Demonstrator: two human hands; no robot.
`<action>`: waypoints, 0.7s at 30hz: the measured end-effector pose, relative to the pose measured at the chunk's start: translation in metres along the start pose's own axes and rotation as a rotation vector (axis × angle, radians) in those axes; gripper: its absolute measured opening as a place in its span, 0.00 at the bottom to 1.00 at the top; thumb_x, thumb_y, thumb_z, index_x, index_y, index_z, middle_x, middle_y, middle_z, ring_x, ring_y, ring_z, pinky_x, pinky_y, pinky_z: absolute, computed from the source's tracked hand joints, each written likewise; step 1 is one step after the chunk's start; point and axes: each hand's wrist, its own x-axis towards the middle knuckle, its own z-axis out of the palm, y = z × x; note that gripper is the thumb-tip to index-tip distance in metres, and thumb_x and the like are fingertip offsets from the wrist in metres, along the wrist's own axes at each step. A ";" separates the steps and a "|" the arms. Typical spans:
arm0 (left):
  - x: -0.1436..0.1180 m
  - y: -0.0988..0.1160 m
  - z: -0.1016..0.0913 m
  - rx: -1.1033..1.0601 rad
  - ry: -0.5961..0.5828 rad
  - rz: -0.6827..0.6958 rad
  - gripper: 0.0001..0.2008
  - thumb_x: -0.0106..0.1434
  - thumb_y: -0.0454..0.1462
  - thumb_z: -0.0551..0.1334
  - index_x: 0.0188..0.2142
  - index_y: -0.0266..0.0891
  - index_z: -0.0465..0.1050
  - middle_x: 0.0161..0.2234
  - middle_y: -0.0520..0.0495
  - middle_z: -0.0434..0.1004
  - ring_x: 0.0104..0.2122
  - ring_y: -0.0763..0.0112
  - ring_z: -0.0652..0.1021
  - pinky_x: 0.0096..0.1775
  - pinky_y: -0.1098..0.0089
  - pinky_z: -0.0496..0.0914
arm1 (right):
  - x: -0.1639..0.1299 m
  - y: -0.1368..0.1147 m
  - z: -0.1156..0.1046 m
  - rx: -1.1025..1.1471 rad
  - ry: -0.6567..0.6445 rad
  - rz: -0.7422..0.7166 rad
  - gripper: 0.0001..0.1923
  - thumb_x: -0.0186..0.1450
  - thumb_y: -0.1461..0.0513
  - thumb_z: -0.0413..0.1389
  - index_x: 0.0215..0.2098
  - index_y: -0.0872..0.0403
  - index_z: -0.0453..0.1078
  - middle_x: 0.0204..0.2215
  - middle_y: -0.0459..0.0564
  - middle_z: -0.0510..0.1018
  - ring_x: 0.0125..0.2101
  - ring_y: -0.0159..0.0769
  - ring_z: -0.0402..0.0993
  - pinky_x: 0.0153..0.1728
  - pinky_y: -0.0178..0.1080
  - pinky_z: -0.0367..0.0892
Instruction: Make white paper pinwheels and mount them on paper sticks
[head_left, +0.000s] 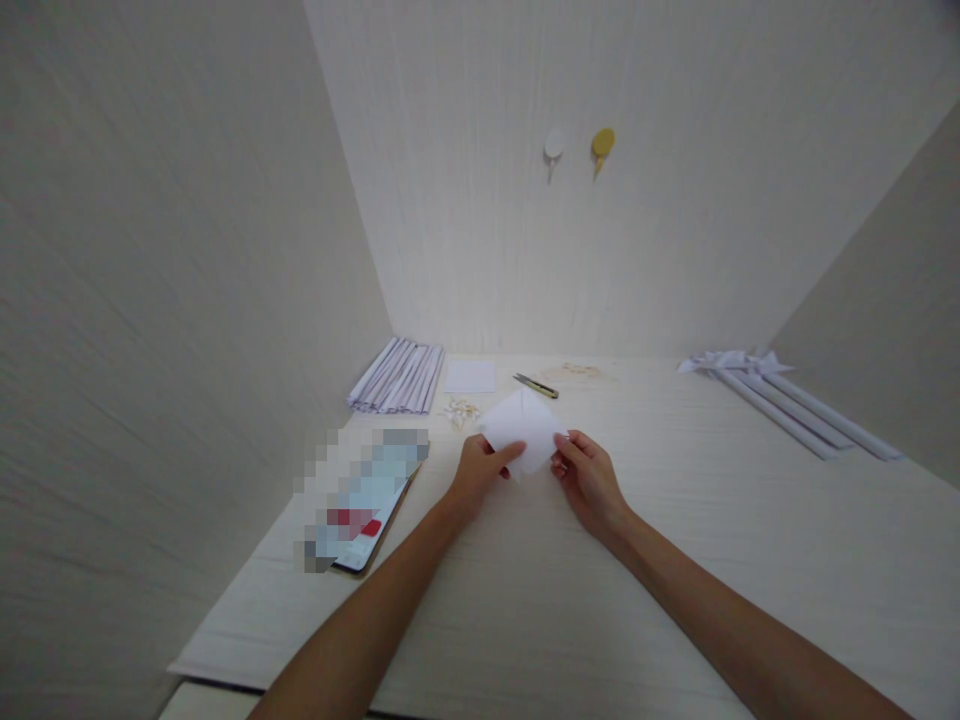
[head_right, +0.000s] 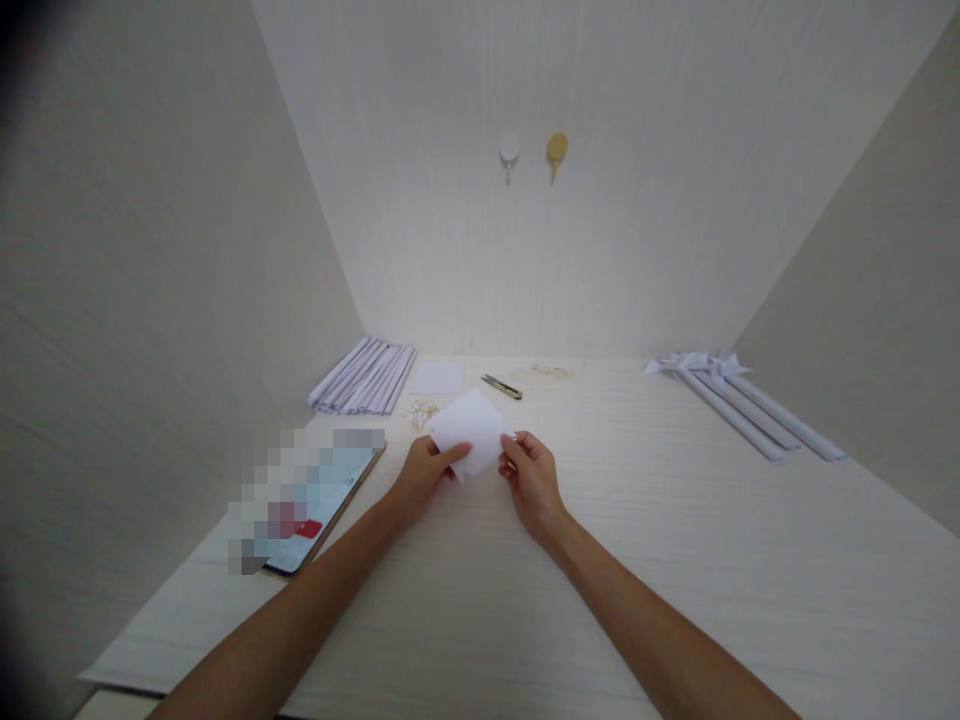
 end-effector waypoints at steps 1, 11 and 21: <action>-0.001 0.000 0.001 0.015 -0.012 -0.001 0.13 0.39 0.38 0.67 0.24 0.31 0.72 0.20 0.48 0.73 0.18 0.76 0.69 0.18 0.76 0.60 | 0.000 0.000 0.000 0.005 0.003 0.000 0.13 0.45 0.56 0.60 0.20 0.54 0.61 0.15 0.39 0.61 0.16 0.24 0.56 0.17 0.30 0.51; -0.003 0.000 0.001 -0.129 0.003 0.004 0.14 0.39 0.36 0.67 0.28 0.33 0.71 0.25 0.47 0.75 0.24 0.72 0.73 0.25 0.72 0.66 | -0.007 0.000 0.001 -0.356 -0.288 -0.032 0.12 0.51 0.56 0.54 0.16 0.56 0.65 0.12 0.41 0.64 0.16 0.26 0.56 0.19 0.32 0.51; -0.003 -0.003 0.001 -0.123 -0.013 0.011 0.13 0.39 0.37 0.67 0.26 0.33 0.71 0.26 0.46 0.76 0.27 0.69 0.74 0.28 0.71 0.67 | -0.008 0.001 0.001 -0.409 -0.307 -0.054 0.07 0.48 0.59 0.56 0.22 0.56 0.69 0.15 0.41 0.65 0.17 0.25 0.55 0.18 0.32 0.50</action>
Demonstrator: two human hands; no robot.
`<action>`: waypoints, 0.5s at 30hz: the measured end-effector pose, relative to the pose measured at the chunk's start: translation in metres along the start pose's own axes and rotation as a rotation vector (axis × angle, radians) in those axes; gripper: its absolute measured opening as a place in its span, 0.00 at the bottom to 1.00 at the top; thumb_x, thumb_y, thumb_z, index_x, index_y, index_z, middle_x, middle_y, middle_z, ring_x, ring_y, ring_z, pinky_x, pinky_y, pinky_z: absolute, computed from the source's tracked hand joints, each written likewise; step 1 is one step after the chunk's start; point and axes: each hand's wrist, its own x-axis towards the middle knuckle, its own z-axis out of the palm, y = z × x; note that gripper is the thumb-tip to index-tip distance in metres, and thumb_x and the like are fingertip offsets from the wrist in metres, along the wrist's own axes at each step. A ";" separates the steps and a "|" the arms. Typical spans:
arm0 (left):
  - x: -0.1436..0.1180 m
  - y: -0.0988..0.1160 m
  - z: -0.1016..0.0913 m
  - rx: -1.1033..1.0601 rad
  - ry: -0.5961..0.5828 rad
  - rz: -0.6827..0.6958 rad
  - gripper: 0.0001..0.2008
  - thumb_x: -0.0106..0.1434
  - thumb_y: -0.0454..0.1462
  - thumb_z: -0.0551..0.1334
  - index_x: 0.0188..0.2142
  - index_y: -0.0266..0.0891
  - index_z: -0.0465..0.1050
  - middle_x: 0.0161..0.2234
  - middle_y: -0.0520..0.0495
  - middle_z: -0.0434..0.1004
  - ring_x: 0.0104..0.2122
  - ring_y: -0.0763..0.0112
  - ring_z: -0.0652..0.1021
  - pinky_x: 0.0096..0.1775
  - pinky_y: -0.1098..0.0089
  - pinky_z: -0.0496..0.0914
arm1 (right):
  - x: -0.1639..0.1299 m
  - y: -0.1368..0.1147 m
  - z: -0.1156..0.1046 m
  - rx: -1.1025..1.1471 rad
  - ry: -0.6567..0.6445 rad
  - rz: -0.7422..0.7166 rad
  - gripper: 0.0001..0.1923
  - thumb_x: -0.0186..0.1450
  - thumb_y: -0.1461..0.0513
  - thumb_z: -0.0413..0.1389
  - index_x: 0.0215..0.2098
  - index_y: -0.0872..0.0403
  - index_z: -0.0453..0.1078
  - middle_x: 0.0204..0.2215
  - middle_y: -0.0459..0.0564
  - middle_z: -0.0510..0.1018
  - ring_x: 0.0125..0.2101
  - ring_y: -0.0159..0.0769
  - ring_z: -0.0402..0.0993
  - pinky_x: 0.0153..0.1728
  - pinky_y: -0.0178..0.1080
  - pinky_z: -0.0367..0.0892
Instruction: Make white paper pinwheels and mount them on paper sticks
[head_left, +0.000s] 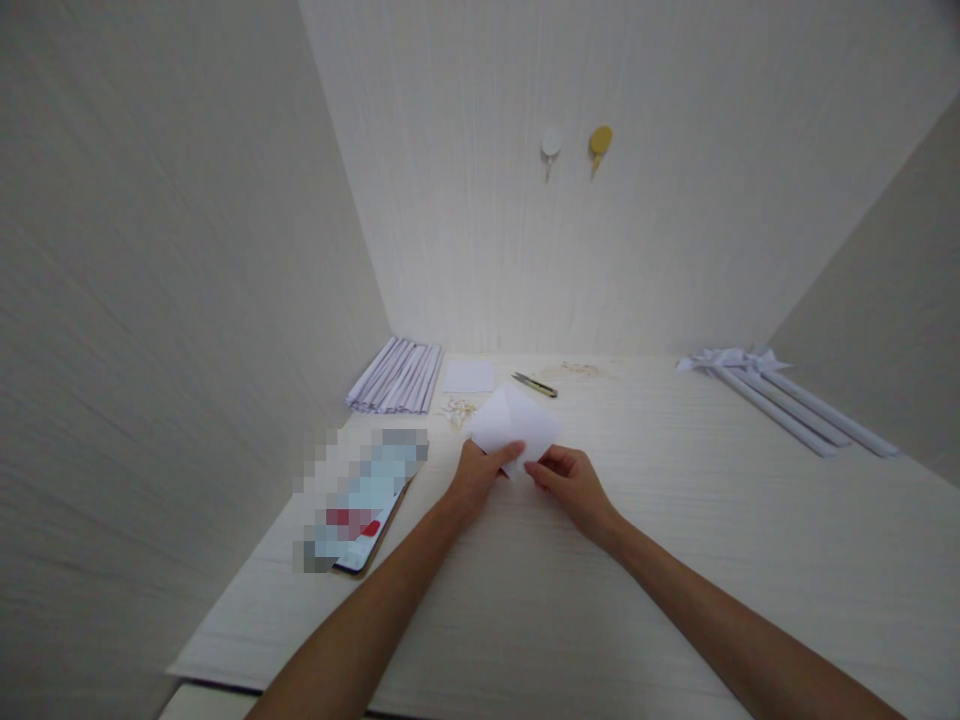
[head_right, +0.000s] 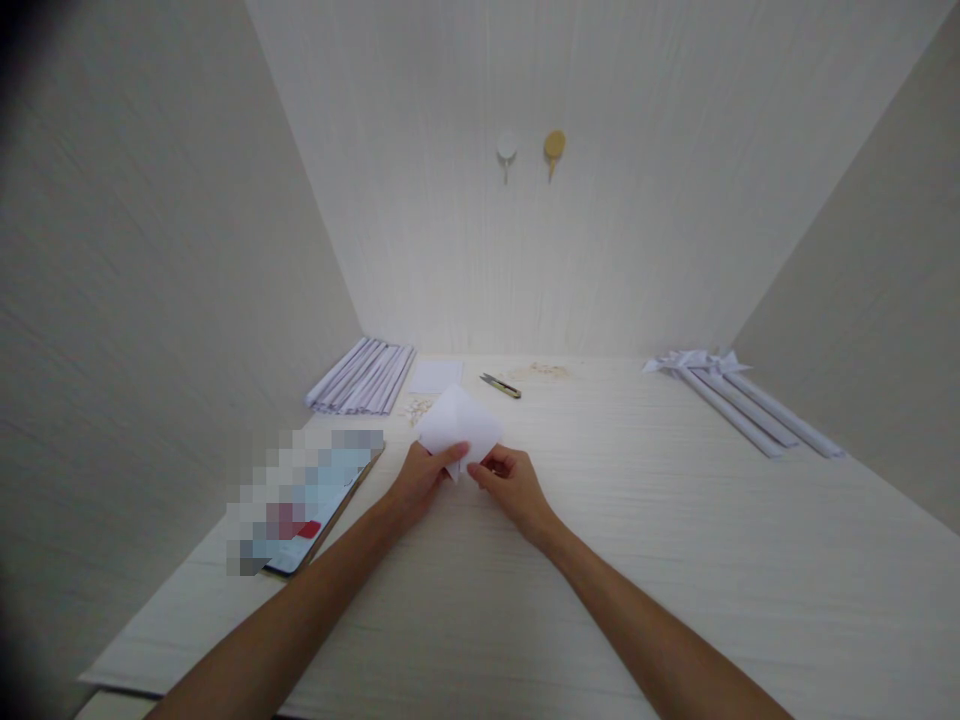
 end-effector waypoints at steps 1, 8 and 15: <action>0.001 -0.001 0.000 0.006 0.000 0.005 0.13 0.39 0.38 0.67 0.26 0.33 0.71 0.26 0.46 0.76 0.27 0.69 0.74 0.28 0.71 0.68 | 0.000 0.001 0.000 -0.006 -0.002 -0.001 0.07 0.48 0.59 0.56 0.22 0.56 0.69 0.15 0.41 0.65 0.17 0.25 0.55 0.18 0.32 0.50; 0.001 -0.002 -0.001 -0.003 -0.017 0.015 0.12 0.41 0.37 0.67 0.26 0.34 0.72 0.26 0.47 0.76 0.27 0.70 0.74 0.29 0.71 0.68 | 0.001 0.003 0.000 -0.064 0.002 0.016 0.08 0.49 0.59 0.56 0.21 0.56 0.68 0.14 0.41 0.64 0.16 0.25 0.55 0.18 0.32 0.49; 0.001 -0.003 -0.001 0.013 -0.035 0.035 0.12 0.41 0.37 0.66 0.27 0.33 0.72 0.25 0.47 0.75 0.26 0.70 0.74 0.30 0.70 0.68 | 0.001 0.000 0.001 -0.070 0.005 0.047 0.10 0.48 0.57 0.55 0.18 0.56 0.66 0.13 0.40 0.62 0.16 0.25 0.54 0.18 0.32 0.49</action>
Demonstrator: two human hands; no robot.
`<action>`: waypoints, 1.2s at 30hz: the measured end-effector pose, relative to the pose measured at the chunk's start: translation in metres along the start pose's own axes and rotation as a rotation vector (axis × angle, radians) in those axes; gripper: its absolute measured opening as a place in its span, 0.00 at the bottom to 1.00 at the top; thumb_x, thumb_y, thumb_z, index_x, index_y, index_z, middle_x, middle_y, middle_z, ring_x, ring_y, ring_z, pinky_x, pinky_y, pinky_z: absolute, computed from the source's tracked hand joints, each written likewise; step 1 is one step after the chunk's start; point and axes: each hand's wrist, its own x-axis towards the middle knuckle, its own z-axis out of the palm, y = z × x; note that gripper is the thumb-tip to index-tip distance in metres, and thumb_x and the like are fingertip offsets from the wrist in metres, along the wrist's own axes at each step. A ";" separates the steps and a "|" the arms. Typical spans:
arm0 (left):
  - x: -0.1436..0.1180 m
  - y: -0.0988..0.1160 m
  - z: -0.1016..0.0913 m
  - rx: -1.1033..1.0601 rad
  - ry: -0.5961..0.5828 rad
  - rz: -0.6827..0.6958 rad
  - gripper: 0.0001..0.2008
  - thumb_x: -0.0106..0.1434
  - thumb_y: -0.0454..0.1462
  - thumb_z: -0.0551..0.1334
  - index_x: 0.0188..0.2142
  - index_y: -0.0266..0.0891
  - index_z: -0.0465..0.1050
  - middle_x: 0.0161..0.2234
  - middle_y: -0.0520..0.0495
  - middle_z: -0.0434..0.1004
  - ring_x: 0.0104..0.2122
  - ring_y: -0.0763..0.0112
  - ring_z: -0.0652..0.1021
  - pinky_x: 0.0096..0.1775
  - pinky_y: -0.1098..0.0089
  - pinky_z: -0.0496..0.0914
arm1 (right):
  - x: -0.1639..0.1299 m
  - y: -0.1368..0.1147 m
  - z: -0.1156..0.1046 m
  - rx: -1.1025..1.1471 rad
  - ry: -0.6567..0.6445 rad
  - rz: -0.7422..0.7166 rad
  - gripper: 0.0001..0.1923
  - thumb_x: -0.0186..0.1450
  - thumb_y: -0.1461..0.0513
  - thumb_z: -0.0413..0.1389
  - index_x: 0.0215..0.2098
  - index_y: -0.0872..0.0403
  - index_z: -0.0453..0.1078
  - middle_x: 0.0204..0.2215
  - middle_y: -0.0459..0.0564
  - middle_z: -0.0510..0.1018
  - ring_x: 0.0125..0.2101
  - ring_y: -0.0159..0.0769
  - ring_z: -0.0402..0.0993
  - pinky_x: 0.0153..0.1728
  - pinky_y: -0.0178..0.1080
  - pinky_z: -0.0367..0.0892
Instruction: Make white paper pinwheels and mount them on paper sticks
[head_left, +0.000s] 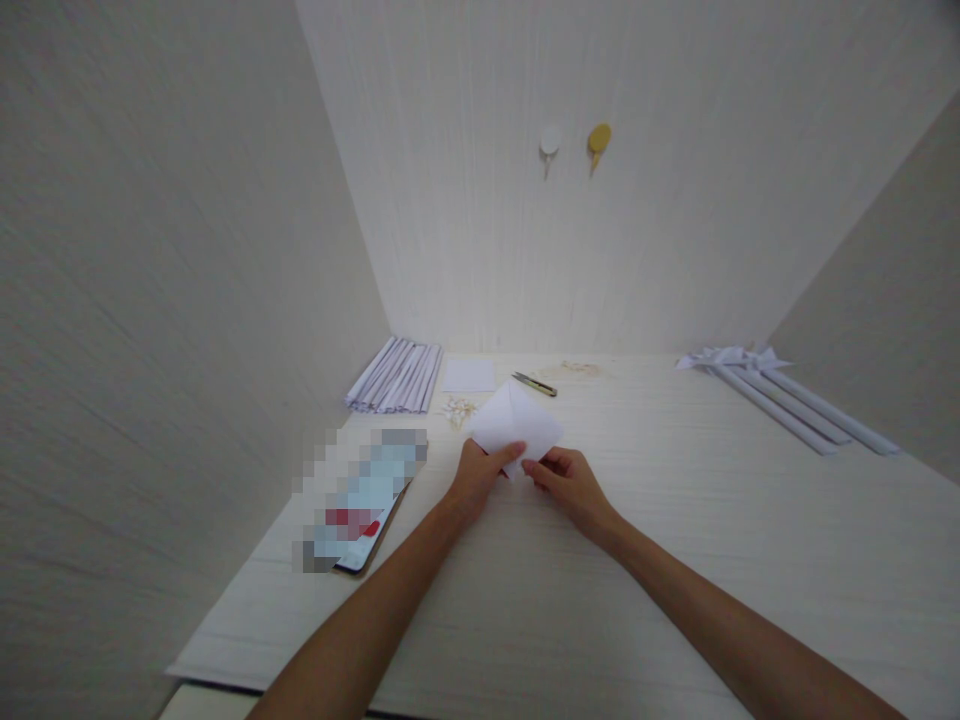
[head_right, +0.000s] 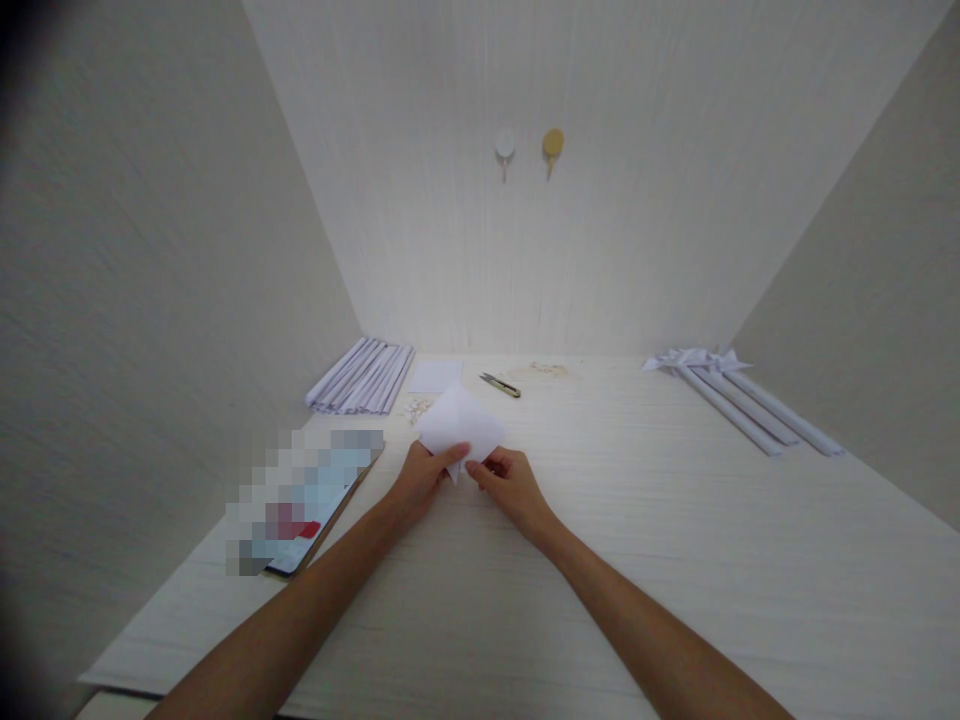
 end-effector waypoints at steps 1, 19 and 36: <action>0.000 0.000 0.000 0.003 0.000 0.000 0.12 0.41 0.37 0.66 0.27 0.33 0.72 0.25 0.47 0.75 0.26 0.70 0.74 0.30 0.70 0.68 | 0.000 0.000 0.000 -0.006 0.000 0.005 0.10 0.48 0.57 0.55 0.18 0.57 0.66 0.13 0.40 0.62 0.16 0.25 0.53 0.18 0.32 0.48; -0.010 0.014 0.009 0.121 0.091 0.085 0.08 0.39 0.35 0.66 0.20 0.33 0.70 0.16 0.52 0.70 0.16 0.78 0.68 0.17 0.77 0.61 | 0.002 -0.002 -0.001 0.153 -0.040 0.000 0.05 0.46 0.62 0.55 0.21 0.57 0.67 0.14 0.41 0.64 0.16 0.25 0.55 0.19 0.32 0.50; -0.012 0.013 0.010 0.165 0.083 0.107 0.09 0.40 0.36 0.66 0.21 0.34 0.70 0.17 0.53 0.71 0.17 0.78 0.68 0.18 0.78 0.62 | 0.000 -0.006 0.002 0.234 -0.001 0.021 0.03 0.42 0.64 0.55 0.17 0.56 0.65 0.11 0.40 0.64 0.14 0.25 0.55 0.17 0.32 0.50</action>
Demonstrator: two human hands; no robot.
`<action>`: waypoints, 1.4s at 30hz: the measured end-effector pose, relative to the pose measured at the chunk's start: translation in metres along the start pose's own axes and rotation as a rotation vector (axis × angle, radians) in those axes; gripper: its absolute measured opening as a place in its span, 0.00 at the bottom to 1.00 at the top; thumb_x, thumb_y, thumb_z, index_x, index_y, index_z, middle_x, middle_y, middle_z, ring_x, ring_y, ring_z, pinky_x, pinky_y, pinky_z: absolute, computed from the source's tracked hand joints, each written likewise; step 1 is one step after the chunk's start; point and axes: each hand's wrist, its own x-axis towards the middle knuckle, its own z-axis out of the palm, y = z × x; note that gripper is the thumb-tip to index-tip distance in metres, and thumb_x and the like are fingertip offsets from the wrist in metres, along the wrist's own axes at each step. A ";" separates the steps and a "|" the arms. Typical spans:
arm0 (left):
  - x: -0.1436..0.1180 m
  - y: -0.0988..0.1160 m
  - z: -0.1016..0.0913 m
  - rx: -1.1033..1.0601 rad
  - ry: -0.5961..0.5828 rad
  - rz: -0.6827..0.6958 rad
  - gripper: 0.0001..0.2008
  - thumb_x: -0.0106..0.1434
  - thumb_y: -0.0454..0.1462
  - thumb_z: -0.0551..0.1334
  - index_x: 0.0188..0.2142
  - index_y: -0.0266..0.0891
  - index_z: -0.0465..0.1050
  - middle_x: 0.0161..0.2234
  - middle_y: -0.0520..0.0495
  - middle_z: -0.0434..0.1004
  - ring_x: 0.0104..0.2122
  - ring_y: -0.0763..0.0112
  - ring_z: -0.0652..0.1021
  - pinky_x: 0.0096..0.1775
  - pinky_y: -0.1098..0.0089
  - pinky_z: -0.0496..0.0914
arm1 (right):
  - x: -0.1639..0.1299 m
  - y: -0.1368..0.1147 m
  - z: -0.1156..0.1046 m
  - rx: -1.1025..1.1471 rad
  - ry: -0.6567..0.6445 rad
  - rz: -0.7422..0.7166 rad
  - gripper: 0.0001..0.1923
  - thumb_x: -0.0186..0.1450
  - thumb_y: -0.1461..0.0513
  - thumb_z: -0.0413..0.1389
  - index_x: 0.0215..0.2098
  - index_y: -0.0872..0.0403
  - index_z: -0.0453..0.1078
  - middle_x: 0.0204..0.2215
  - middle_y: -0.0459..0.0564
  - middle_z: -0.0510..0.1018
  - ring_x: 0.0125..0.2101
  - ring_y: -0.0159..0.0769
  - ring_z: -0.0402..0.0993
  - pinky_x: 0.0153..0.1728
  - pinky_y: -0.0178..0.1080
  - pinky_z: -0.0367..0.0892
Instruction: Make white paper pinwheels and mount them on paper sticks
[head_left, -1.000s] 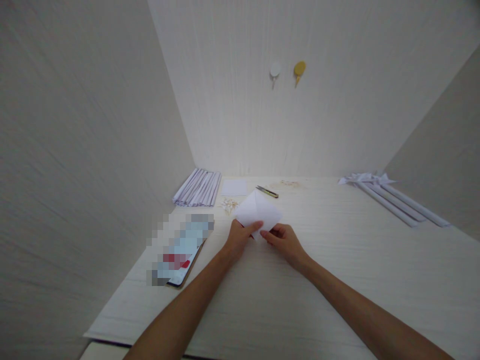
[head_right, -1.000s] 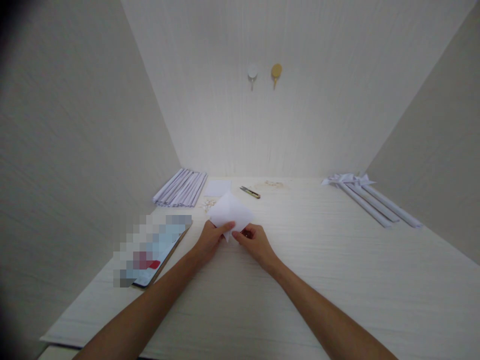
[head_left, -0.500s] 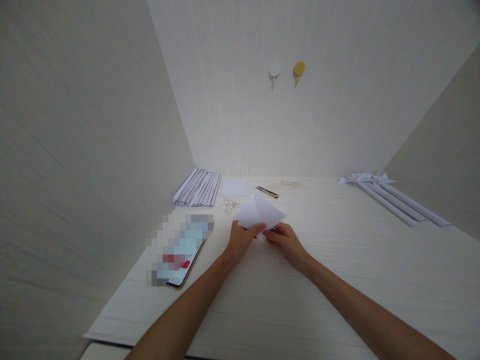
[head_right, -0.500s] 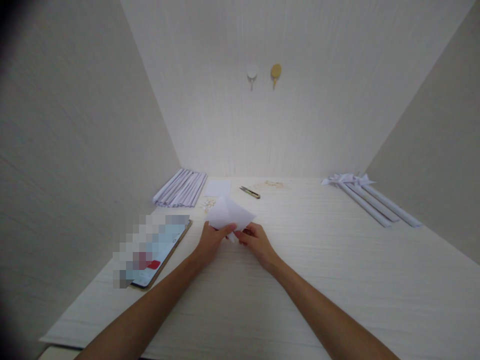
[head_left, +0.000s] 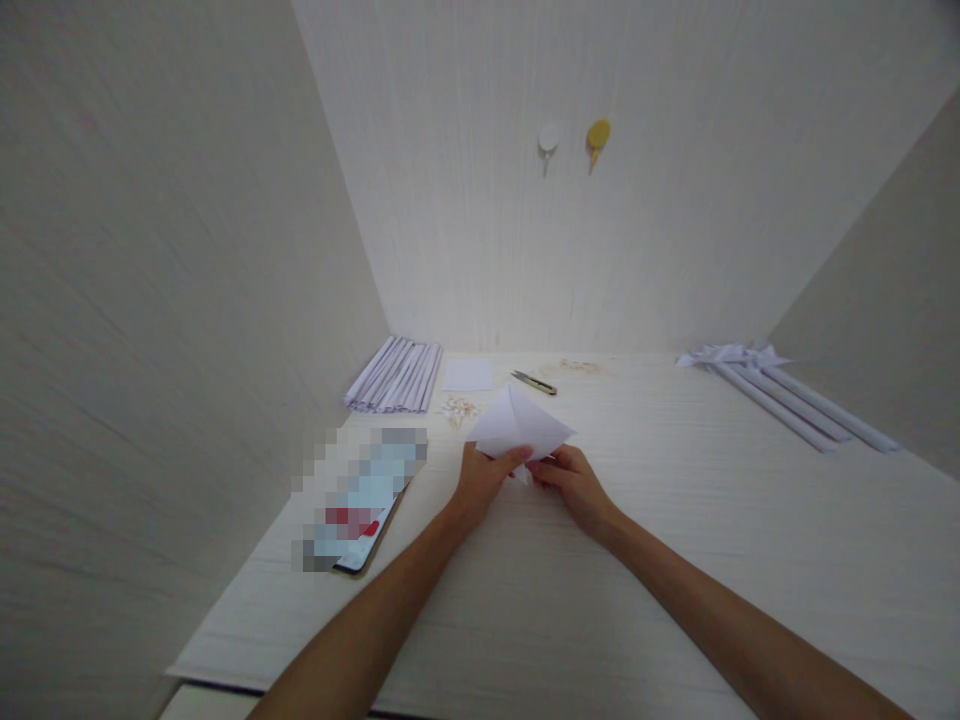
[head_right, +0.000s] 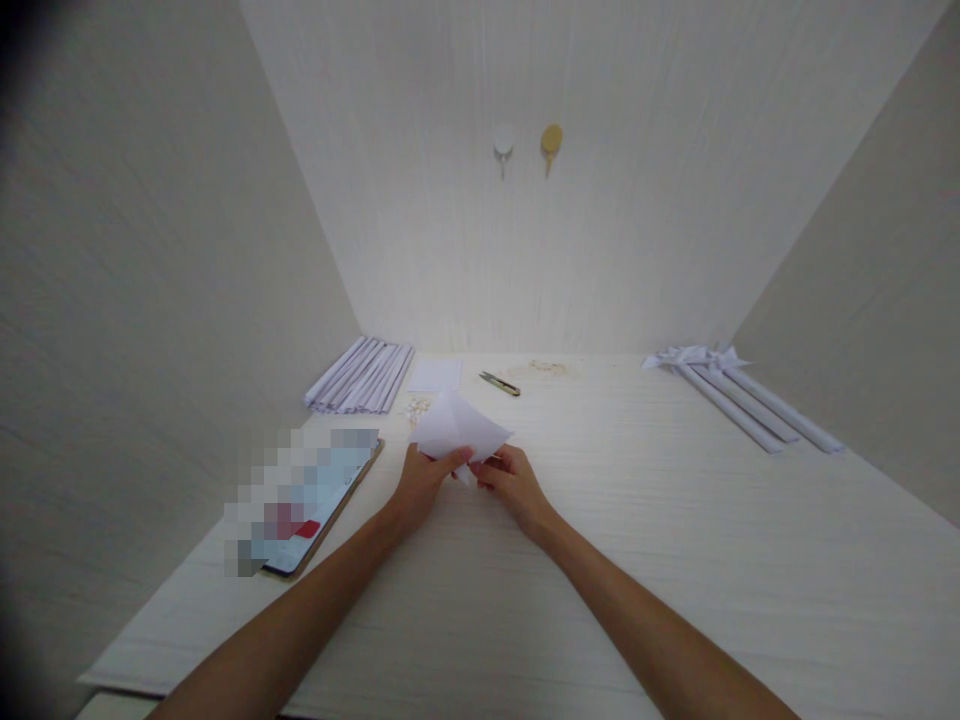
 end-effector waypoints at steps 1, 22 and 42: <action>0.000 0.000 0.000 0.004 0.000 0.000 0.09 0.40 0.36 0.66 0.20 0.34 0.69 0.17 0.53 0.71 0.17 0.78 0.68 0.18 0.78 0.62 | 0.000 -0.001 0.000 -0.003 -0.004 -0.001 0.03 0.43 0.64 0.55 0.17 0.56 0.65 0.11 0.40 0.64 0.14 0.25 0.55 0.17 0.32 0.50; 0.002 0.002 0.000 -0.069 0.079 -0.015 0.09 0.39 0.36 0.66 0.19 0.33 0.69 0.16 0.52 0.70 0.16 0.77 0.67 0.18 0.76 0.60 | 0.001 0.009 -0.007 -0.198 -0.114 -0.132 0.05 0.49 0.61 0.55 0.24 0.55 0.67 0.18 0.42 0.65 0.20 0.28 0.57 0.23 0.33 0.52; 0.006 -0.009 -0.001 -0.204 0.137 -0.057 0.14 0.39 0.39 0.67 0.25 0.33 0.70 0.21 0.51 0.71 0.19 0.77 0.69 0.18 0.77 0.59 | -0.005 -0.002 -0.001 -0.323 -0.052 -0.135 0.07 0.53 0.58 0.53 0.24 0.54 0.63 0.16 0.41 0.63 0.18 0.27 0.57 0.19 0.31 0.53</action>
